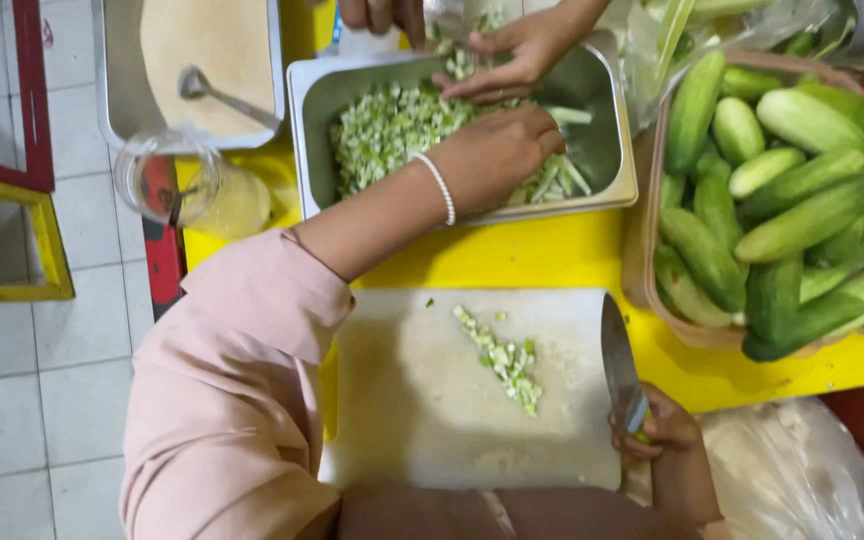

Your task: The person slices cucumber into thin strips and then dices them into small pieces on a white cutting board. They transfer the diced cucumber into a metal container. The person repeats this process with additional cucumber pieces.

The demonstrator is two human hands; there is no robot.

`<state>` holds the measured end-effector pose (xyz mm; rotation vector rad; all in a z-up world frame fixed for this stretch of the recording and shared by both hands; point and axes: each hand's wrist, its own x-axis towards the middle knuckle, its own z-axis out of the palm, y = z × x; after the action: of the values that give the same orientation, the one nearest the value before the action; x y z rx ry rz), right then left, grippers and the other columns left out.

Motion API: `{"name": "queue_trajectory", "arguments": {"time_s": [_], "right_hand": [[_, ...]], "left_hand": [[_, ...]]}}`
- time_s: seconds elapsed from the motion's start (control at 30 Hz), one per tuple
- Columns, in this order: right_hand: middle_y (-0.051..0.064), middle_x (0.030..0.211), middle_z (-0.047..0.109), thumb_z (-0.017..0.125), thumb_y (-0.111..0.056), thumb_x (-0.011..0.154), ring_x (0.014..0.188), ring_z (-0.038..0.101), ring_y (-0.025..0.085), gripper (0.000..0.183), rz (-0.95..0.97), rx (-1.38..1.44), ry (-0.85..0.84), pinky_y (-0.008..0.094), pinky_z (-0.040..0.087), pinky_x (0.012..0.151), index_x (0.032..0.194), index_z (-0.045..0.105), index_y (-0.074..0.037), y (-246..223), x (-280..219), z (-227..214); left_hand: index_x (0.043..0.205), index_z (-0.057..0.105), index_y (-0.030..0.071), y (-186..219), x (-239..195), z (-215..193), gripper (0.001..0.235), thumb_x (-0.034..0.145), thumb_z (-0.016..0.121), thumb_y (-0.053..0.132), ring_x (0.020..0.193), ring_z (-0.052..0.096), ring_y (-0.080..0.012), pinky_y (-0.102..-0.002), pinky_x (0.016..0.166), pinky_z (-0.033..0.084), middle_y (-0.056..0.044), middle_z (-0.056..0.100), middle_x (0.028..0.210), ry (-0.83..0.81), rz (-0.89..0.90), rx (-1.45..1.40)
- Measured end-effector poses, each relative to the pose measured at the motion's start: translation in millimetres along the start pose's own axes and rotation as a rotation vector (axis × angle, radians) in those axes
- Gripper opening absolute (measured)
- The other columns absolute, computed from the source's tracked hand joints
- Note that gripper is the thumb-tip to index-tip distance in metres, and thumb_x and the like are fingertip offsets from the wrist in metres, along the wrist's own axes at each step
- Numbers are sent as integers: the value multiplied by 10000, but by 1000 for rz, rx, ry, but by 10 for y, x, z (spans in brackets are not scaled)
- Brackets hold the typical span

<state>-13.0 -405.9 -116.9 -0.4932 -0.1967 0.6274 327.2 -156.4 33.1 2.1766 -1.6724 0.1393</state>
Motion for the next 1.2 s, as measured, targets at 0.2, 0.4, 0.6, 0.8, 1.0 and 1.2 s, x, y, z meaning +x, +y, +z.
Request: {"name": "queue_trajectory", "arguments": {"time_s": [0.2,0.4,0.6,0.8,1.0,1.2], "right_hand": [[109,586,413,594,-62,939,351,261,91,491,114,231,89,296,198,333,1335,342,83,176,-345,-115],[47,528,342,528,-159,990,411,276,117,292,62,193,58,311,300,435,1140,387,49,23,-104,206],[45,448,331,662,-111,851,350,249,102,344,34,178,354,306,234,365,996,475,139,35,-113,407],[62,432,342,670,-111,853,336,260,102,343,90,226,359,304,229,373,991,449,113,110,-228,291],[23,416,294,689,-110,821,334,207,68,335,49,227,507,268,144,332,940,486,128,-38,61,627],[38,433,328,645,-165,892,349,251,97,361,74,206,367,293,234,354,1019,445,109,72,-145,391]], "left_hand": [[1256,541,17,-418,382,916,435,823,530,65,879,566,-275,-348,711,487,-102,603,951,-75,-129,435],[1089,518,100,-420,591,1001,419,703,642,-6,985,530,-274,-379,751,485,-116,572,1024,-500,-313,118],[958,652,231,-427,645,1113,237,836,513,81,861,654,-290,-415,738,472,12,675,874,-448,-181,222],[950,634,111,-430,601,874,223,789,574,-30,745,659,-336,-461,481,521,-72,665,808,-624,3,144],[950,662,157,-515,550,921,217,821,540,32,925,564,-286,-448,580,537,-58,558,957,-582,119,111],[833,611,144,-645,565,1139,57,798,656,137,781,570,-223,-460,453,452,2,599,790,-335,219,24]]}}
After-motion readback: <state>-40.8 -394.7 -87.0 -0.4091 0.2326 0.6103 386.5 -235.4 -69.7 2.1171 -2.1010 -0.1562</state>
